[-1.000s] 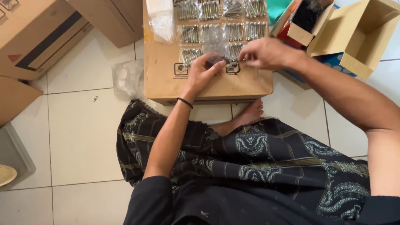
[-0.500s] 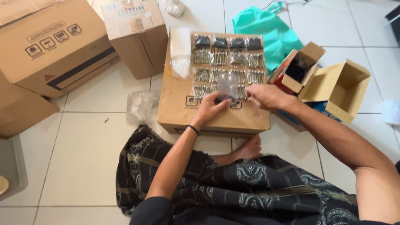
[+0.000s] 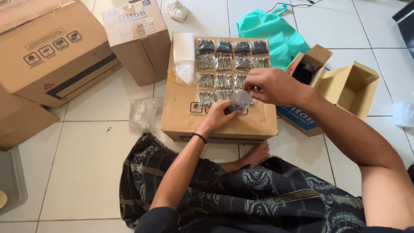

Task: Packing small bags of hardware into a cardboard box

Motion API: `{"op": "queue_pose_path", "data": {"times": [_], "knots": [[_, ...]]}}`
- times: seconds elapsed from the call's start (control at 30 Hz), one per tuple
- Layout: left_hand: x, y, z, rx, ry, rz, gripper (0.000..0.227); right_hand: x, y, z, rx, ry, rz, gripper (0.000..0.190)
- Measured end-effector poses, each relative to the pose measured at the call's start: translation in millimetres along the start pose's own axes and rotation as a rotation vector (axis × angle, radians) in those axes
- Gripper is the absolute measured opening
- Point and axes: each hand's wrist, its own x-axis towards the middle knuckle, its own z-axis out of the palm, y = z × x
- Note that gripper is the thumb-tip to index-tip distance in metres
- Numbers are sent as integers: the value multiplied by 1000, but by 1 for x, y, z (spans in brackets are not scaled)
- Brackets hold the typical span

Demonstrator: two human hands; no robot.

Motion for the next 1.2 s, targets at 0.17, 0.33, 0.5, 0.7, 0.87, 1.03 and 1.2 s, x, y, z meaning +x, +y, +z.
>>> {"op": "queue_pose_path", "data": {"times": [0.17, 0.33, 0.5, 0.7, 0.87, 1.03, 1.2], "knots": [[5, 8, -3, -9, -4, 22, 23, 4, -6, -6, -18, -91, -64, 11], [4, -5, 0, -2, -2, 48, 22, 2, 6, 10, -68, -156, -73, 8], [5, 14, -4, -6, 6, 64, 26, 1, 14, 25, -191, -110, -66, 10], [5, 19, -6, 3, 4, 59, 30, -1, 16, 27, -159, -155, -64, 6], [5, 20, -5, 9, 1, 39, 29, 1, -2, 14, -52, -247, 16, 19], [5, 27, -7, 5, -8, 3, 29, 2, 3, 14, 3, -333, 12, 18], [6, 6, -3, -25, -44, 2, 23, -1, 20, 29, -103, -306, 67, 28]]}}
